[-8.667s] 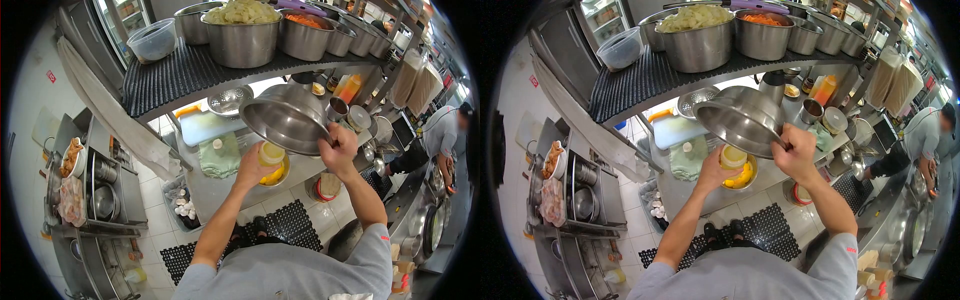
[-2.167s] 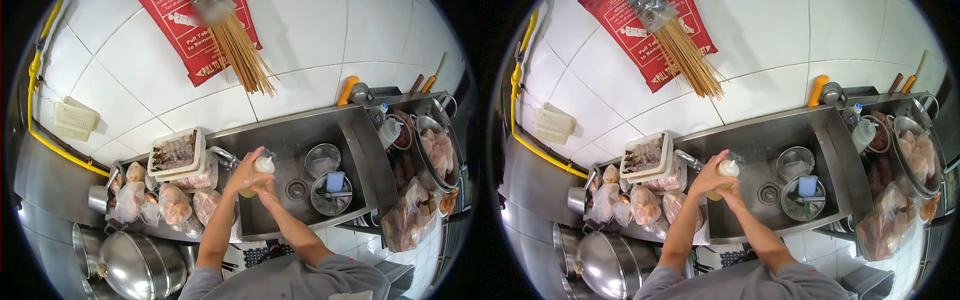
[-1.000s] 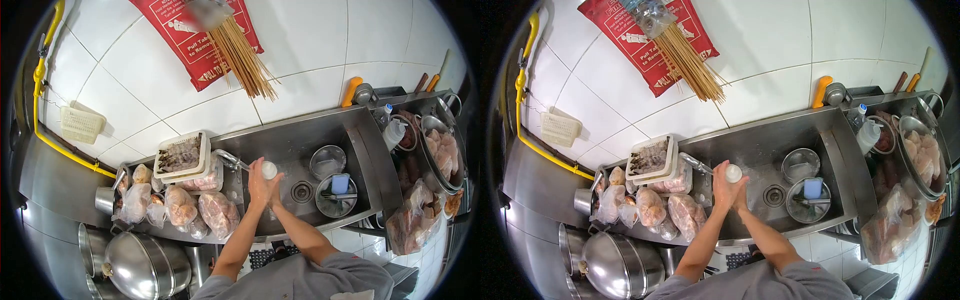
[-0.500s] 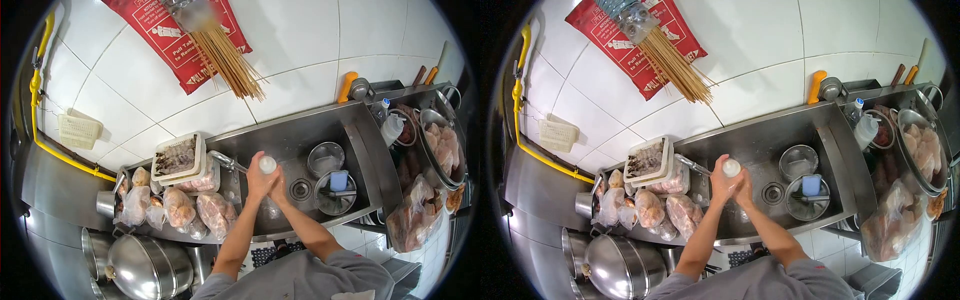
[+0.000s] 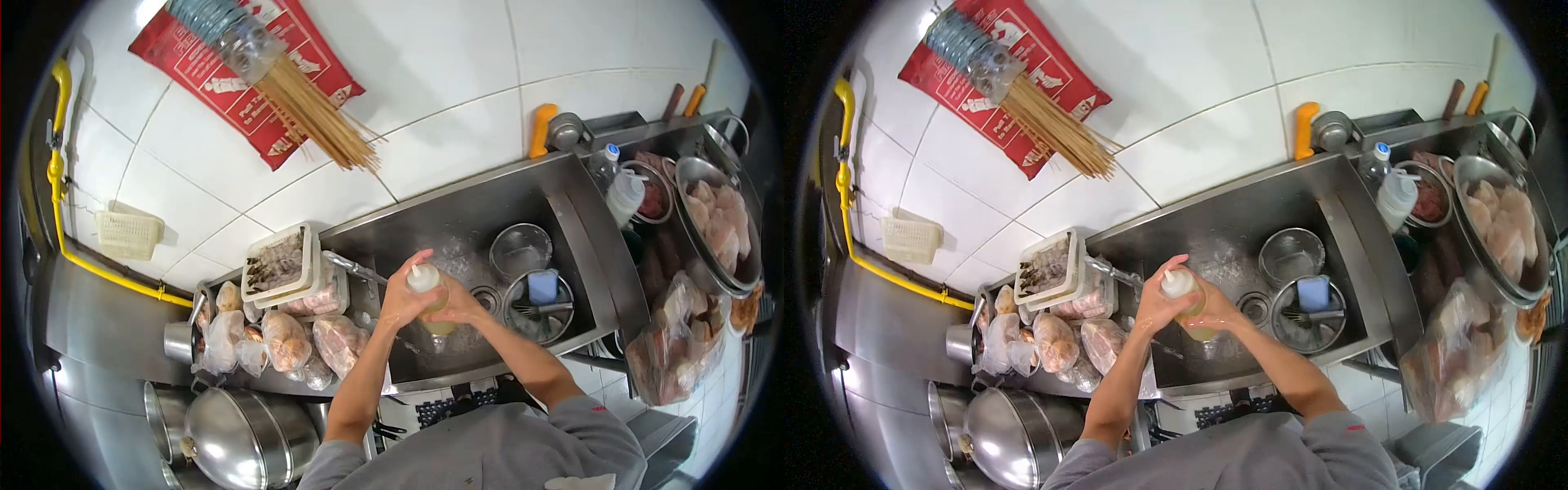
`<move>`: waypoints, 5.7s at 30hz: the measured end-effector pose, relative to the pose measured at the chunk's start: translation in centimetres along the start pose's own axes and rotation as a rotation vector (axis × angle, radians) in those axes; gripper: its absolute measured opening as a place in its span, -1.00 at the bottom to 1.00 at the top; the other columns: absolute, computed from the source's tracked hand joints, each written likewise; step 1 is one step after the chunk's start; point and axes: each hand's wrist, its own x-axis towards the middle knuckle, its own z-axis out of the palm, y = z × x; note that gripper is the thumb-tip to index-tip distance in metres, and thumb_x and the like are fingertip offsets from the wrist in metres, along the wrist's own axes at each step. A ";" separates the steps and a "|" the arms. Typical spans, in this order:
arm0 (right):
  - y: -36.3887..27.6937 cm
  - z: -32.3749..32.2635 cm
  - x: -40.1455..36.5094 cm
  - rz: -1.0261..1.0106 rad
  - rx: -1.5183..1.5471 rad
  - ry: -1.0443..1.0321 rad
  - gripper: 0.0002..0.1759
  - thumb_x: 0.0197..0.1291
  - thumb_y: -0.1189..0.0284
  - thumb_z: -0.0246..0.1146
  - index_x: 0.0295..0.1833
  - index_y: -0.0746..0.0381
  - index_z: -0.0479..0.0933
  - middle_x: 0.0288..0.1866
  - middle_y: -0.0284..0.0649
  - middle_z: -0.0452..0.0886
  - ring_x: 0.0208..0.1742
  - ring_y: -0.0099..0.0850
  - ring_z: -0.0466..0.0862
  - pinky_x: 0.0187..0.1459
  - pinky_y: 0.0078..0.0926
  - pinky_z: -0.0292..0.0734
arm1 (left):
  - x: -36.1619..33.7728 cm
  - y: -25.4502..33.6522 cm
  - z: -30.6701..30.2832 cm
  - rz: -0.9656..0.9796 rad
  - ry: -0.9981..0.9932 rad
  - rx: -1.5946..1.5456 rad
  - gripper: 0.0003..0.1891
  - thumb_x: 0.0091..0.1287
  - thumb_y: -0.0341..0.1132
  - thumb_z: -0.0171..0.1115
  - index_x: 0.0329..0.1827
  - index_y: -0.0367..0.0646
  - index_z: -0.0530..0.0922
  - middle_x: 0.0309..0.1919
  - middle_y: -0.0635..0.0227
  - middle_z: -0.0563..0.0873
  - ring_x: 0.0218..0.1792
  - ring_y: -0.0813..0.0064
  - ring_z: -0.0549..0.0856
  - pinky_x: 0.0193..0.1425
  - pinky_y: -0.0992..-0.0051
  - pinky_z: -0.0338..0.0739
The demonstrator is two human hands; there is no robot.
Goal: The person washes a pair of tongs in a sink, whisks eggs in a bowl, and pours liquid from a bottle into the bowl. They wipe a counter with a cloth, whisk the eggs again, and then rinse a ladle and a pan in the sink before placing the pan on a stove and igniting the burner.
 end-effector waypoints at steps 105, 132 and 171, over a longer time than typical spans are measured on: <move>-33.6 38.5 -196.5 1.049 -1.484 2.265 -0.19 0.08 0.27 0.33 0.41 0.33 0.23 0.26 0.10 0.48 0.28 -0.03 0.48 0.29 -0.26 0.35 | -117.3 18.0 53.1 -0.088 -0.954 0.232 -0.65 0.34 -0.36 0.25 0.11 -0.40 0.55 -0.15 0.15 0.75 -0.11 0.45 0.72 0.03 0.53 0.56; -20.4 28.6 -147.8 0.180 -0.925 1.766 -0.78 0.14 0.48 0.32 -0.09 0.32 0.61 -0.32 -0.06 0.65 -0.38 -0.24 0.68 -0.23 -0.46 0.61 | -111.1 20.4 60.7 -0.292 -0.985 -0.101 -0.91 0.38 -0.45 0.08 -0.22 -0.24 0.35 -0.37 0.14 0.64 -0.47 0.39 0.72 -0.48 0.46 0.72; -4.7 29.2 -134.4 0.156 -0.012 2.398 -0.61 0.42 0.19 0.10 0.07 0.30 0.51 -0.08 -0.17 0.63 -0.07 -0.32 0.59 0.01 -0.34 0.53 | -85.9 14.6 48.0 -0.212 -0.723 -0.103 -0.87 0.38 -0.40 0.01 -0.13 -0.12 0.24 -0.27 0.19 0.64 -0.52 0.37 0.72 -0.52 0.44 0.72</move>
